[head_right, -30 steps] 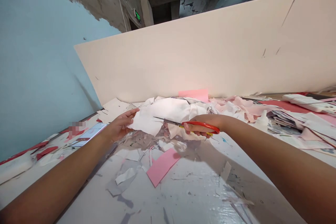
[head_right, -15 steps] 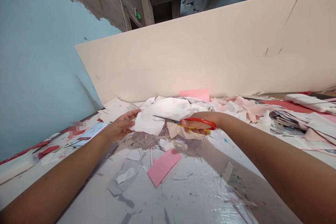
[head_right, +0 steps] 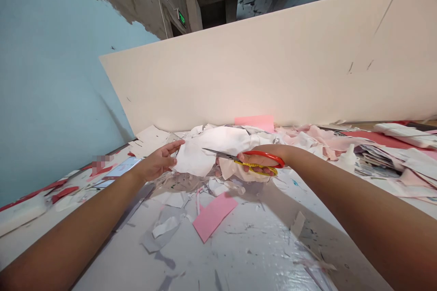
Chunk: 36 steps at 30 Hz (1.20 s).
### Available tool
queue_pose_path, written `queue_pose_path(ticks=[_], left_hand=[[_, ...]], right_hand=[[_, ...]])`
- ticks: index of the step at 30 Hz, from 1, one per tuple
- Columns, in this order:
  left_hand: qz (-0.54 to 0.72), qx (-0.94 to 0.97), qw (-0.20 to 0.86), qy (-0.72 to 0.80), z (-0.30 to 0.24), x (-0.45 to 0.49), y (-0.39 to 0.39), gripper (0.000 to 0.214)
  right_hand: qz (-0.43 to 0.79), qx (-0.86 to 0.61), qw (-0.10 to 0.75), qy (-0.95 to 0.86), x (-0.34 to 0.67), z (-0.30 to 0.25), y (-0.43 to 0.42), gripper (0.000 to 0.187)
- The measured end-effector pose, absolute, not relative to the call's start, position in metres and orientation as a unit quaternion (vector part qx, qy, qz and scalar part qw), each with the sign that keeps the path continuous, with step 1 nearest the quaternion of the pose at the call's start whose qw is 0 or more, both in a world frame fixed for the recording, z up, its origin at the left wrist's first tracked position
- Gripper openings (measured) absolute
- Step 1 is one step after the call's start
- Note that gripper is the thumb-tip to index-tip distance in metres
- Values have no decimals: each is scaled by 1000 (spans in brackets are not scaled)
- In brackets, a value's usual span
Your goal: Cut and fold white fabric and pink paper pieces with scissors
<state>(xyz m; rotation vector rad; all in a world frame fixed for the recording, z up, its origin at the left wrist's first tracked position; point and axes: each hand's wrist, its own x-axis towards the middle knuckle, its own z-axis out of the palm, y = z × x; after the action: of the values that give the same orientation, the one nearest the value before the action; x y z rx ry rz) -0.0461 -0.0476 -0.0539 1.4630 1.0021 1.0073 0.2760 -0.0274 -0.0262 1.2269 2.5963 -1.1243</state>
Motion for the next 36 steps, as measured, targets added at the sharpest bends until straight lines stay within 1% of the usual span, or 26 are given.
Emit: queue_pose_path(ticks=[10, 21, 25, 29, 33, 36], left_hand=[[417, 614, 532, 407, -53, -47, -48, 58], [410, 624, 528, 405, -53, -51, -47, 59], [413, 621, 527, 408, -52, -50, -48, 59], [417, 617, 525, 411, -51, -50, -49, 58], [413, 618, 530, 408, -52, -51, -47, 57], [407, 618, 533, 410, -53, -52, -46, 57]], right_hand=[[-374, 392, 35, 840, 274, -28, -25, 48], [-369, 394, 36, 841, 275, -34, -23, 59], [-367, 398, 37, 840, 276, -35, -23, 56], [-352, 427, 18, 832, 276, -35, -27, 49], [-398, 440, -8, 805, 272, -39, -31, 46], [-447, 436, -11, 781, 269, -44, -34, 49]])
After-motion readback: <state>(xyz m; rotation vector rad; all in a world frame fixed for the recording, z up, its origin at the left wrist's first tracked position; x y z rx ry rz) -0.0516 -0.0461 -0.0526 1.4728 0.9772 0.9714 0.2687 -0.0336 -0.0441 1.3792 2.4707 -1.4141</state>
